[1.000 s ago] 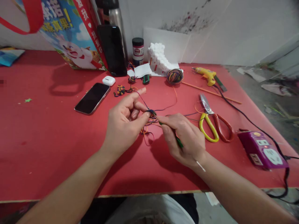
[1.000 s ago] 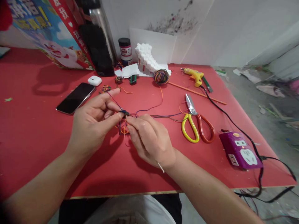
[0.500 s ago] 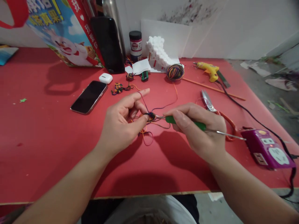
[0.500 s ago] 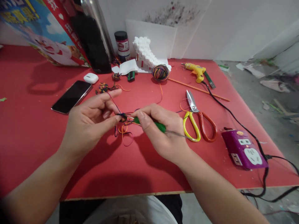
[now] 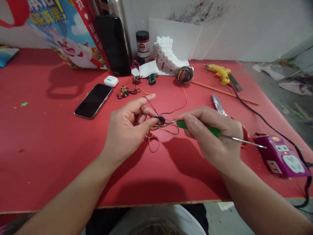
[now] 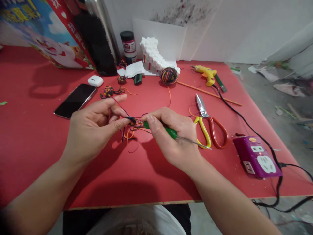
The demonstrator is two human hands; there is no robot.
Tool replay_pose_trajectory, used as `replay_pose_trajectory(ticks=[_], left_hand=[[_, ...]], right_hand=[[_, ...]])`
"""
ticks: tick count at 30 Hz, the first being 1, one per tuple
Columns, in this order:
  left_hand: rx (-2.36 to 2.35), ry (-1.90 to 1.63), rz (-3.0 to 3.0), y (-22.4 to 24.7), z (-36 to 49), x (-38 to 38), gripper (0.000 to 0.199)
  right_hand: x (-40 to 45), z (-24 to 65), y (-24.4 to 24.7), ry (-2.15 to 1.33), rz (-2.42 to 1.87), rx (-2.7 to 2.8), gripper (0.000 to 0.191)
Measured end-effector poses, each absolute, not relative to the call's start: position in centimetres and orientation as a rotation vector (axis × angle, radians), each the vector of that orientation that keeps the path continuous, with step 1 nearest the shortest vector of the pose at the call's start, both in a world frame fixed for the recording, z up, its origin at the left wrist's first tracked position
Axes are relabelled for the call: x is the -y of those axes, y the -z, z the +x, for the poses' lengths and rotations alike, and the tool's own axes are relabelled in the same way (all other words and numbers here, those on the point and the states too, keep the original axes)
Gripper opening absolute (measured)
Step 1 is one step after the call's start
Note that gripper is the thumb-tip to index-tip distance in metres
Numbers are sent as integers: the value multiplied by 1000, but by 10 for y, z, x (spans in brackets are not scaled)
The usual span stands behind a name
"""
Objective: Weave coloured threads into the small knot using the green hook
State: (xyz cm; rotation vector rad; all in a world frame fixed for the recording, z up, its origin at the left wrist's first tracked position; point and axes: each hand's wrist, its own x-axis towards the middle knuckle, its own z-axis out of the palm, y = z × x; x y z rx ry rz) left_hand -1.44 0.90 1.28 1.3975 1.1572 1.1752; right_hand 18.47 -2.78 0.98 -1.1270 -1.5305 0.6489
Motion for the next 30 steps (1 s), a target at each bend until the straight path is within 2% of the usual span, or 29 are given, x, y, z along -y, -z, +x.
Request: replay_pose_trajectory(ticks=[11, 14, 21, 24, 30], left_hand=[[-1173, -1268, 1342, -13, -10, -6, 45], [-1106, -1254, 1199, -12, -10, -8, 48], [-987, -1081, 727, -14, -12, -14, 41], [-934, -1024, 666, -15, -14, -16, 40], [-872, -1022, 753, -14, -16, -16, 41]], right_hand=[[29, 183, -12, -515, -1165, 1594, 22], [30, 182, -11, -530, -1172, 1577, 22], [36, 180, -12, -560, -1136, 1576, 20], [34, 181, -11, -669, -1108, 1505, 18], [21, 182, -9, -1196, -974, 1120, 16]])
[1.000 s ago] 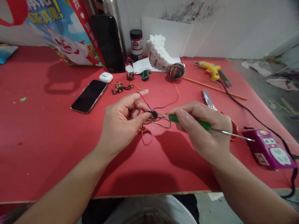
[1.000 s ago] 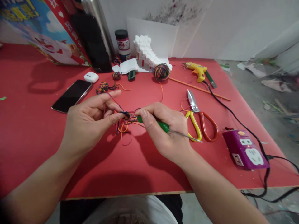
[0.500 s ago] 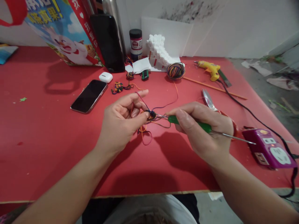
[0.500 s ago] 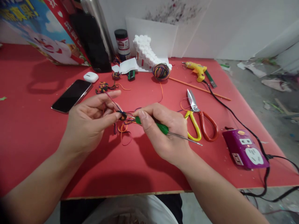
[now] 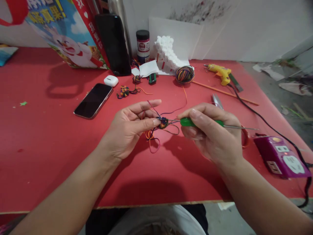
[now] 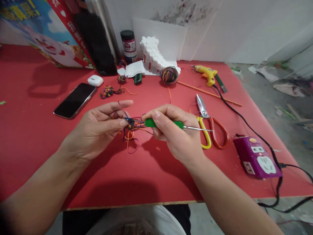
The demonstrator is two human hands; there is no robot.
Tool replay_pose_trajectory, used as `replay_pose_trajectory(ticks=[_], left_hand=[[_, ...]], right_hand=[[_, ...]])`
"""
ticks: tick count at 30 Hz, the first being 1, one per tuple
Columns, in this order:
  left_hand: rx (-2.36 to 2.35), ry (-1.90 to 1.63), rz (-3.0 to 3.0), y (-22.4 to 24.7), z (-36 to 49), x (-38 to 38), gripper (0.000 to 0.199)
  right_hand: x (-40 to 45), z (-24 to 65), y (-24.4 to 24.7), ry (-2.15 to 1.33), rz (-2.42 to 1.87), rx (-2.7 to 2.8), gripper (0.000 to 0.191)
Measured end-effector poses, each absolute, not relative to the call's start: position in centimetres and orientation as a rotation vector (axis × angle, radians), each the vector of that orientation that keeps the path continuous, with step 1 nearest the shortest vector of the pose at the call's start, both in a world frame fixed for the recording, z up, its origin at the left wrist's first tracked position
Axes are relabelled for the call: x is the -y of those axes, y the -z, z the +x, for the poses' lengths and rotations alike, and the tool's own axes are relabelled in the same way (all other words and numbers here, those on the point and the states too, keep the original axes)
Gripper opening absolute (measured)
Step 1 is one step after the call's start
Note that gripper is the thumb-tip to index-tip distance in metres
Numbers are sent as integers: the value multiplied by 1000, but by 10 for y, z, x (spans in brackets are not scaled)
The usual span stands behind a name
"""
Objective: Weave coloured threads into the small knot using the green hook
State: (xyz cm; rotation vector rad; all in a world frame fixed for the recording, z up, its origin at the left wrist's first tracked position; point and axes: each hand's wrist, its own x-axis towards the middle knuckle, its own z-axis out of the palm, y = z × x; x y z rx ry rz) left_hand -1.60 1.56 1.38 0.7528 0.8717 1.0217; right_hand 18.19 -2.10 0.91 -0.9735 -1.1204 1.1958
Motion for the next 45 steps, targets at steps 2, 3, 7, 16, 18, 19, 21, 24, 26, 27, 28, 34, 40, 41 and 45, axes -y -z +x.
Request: replay_pose_trajectory(ticks=[2, 3, 7, 16, 18, 19, 21, 24, 26, 27, 28, 34, 40, 41, 45], left_hand=[[-854, -1026, 805, -14, -15, -14, 41], [-848, -1024, 821, -14, -15, -14, 41], [-832, -1027, 820, -13, -13, -12, 43], [-828, -1109, 765, -13, -6, -6, 40], [-845, -1140, 777, -12, -5, -6, 39], [-851, -1150, 784, -12, -4, -6, 39], [-858, -1168, 798, -11, -5, -7, 42], [-860, -1180, 811, -9, -5, -8, 45], [-858, -1165, 807, -9, -5, -8, 45], [-856, -1158, 802, -9, -5, -8, 45], [-853, -1158, 797, -9, -5, -8, 46], [-887, -1178, 793, -10, -3, -7, 53], [-920, -1192, 760, -9, 1, -5, 61], [-920, -1180, 740, -8, 1, -5, 61], [-921, -1135, 670, -5, 3, -5, 58]], right_hand=[[18, 180, -10, -1288, -952, 1052, 17], [17, 179, -10, -1316, -942, 1038, 18], [18, 176, -9, -1354, -922, 1051, 22], [21, 166, -1, -1311, -825, 1021, 24], [20, 163, 0, -1300, -845, 967, 24], [18, 161, 1, -1303, -851, 950, 25], [16, 161, 3, -1319, -850, 935, 26], [13, 162, 5, -1353, -827, 921, 27], [12, 163, 6, -1389, -805, 916, 27], [12, 163, 7, -1407, -800, 918, 27], [12, 163, 7, -1423, -800, 924, 27], [17, 158, 8, -1389, -842, 931, 30], [20, 160, 13, -1225, -873, 1070, 26], [21, 162, 14, -1186, -891, 1113, 26], [25, 167, 14, -957, -1018, 1315, 20]])
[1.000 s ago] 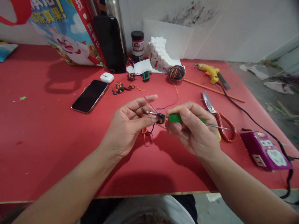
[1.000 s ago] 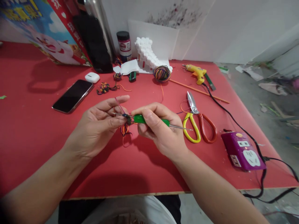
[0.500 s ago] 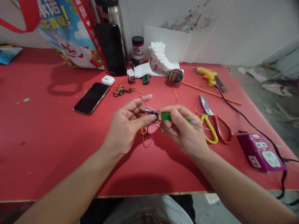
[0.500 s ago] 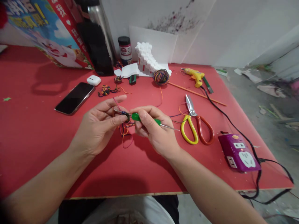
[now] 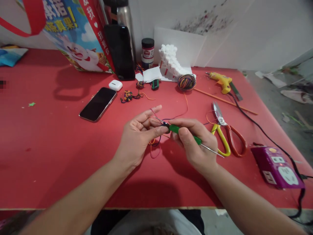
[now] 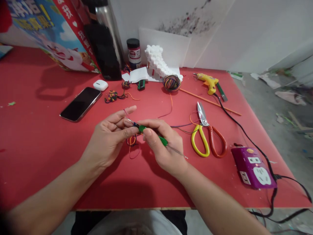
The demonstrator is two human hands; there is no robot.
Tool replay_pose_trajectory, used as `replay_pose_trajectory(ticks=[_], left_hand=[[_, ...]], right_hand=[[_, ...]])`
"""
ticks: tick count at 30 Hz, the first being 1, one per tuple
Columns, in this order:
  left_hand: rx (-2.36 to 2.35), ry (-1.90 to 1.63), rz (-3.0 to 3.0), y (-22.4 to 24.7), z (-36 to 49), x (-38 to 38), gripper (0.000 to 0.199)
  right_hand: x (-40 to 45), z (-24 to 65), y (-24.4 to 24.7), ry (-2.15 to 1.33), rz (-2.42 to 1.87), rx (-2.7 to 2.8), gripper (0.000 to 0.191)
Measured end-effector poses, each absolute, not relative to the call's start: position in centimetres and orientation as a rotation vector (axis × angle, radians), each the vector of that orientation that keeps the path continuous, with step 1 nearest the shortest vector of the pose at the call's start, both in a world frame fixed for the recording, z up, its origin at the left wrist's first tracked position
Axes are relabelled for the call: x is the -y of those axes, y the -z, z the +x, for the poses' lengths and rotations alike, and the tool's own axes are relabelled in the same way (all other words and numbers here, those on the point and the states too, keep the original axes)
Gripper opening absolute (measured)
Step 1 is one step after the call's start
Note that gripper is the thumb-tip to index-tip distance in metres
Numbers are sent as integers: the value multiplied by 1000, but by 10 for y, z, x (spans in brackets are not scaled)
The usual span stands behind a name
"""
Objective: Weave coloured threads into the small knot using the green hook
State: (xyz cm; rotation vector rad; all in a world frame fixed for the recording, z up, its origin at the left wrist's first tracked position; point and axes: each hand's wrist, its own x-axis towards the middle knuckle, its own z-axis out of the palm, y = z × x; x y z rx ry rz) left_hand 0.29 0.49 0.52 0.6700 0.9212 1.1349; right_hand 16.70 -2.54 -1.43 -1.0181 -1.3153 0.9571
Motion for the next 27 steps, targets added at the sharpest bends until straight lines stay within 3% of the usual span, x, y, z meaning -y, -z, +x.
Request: replay_pose_trajectory(ticks=[3, 11, 16, 21, 27], left_hand=[[-912, -1137, 653, -6, 5, -4, 52], [-833, -1165, 633, -9, 7, -1, 52], [-800, -1202, 655, -7, 7, 1, 55], [-809, -1216, 762, -10, 0, 1, 38], [-848, -1255, 841, -7, -1, -2, 42]], right_hand=[[26, 168, 14, -888, -1031, 1370, 16], [17, 155, 12, -1279, -847, 927, 28], [17, 155, 9, -1316, -813, 895, 29], [17, 158, 8, -1330, -753, 896, 26], [17, 157, 10, -1317, -764, 925, 29]])
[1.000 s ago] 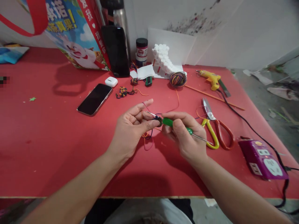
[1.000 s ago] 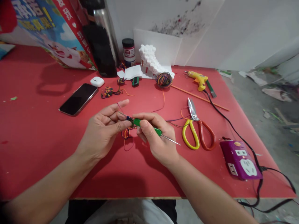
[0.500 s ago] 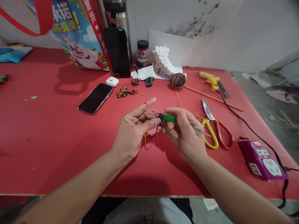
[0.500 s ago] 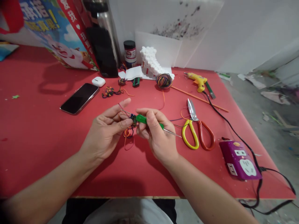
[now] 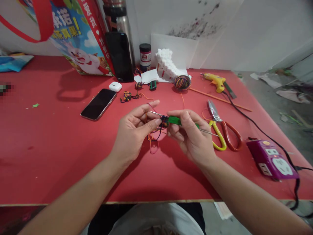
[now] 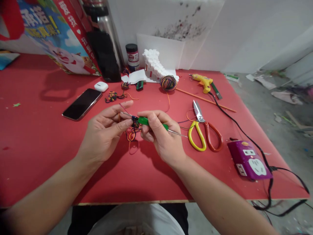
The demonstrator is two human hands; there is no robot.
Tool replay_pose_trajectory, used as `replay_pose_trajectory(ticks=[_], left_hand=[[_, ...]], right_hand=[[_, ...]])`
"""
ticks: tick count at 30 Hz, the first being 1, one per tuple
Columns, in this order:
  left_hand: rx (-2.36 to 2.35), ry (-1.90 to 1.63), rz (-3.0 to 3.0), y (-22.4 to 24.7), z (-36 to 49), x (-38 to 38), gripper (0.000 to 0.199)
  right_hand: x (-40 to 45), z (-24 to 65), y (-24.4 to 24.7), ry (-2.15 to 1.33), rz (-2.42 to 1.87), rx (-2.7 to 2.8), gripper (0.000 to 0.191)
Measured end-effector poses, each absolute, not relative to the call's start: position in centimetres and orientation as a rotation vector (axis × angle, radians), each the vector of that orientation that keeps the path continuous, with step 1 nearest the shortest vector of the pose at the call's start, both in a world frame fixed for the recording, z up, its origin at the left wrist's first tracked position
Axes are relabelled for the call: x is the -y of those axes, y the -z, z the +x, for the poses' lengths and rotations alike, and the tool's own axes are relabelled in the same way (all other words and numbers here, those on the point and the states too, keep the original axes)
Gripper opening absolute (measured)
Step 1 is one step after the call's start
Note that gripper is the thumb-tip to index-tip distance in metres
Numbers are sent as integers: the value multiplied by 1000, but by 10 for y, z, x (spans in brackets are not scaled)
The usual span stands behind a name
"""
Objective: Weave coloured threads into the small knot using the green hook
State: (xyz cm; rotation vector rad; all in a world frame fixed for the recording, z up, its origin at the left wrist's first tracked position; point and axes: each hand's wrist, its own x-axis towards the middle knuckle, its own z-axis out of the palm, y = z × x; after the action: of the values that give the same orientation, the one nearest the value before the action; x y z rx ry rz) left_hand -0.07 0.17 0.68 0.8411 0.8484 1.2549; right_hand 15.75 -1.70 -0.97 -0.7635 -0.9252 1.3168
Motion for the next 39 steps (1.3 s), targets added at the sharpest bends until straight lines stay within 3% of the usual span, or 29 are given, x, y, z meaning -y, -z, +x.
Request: replay_pose_trajectory(ticks=[19, 26, 34, 39], left_hand=[[-802, -1242, 851, -3, -1, 1, 36], [-861, -1276, 910, -2, 2, -1, 45], [-985, -1285, 889, -3, 9, 5, 59], [-941, -1209, 716, -10, 9, 5, 62]], right_hand=[[20, 158, 13, -1307, -746, 991, 21], [20, 159, 11, -1248, -798, 1047, 23], [29, 158, 18, -664, -1034, 1457, 15], [37, 155, 20, -519, -1029, 1545, 23]])
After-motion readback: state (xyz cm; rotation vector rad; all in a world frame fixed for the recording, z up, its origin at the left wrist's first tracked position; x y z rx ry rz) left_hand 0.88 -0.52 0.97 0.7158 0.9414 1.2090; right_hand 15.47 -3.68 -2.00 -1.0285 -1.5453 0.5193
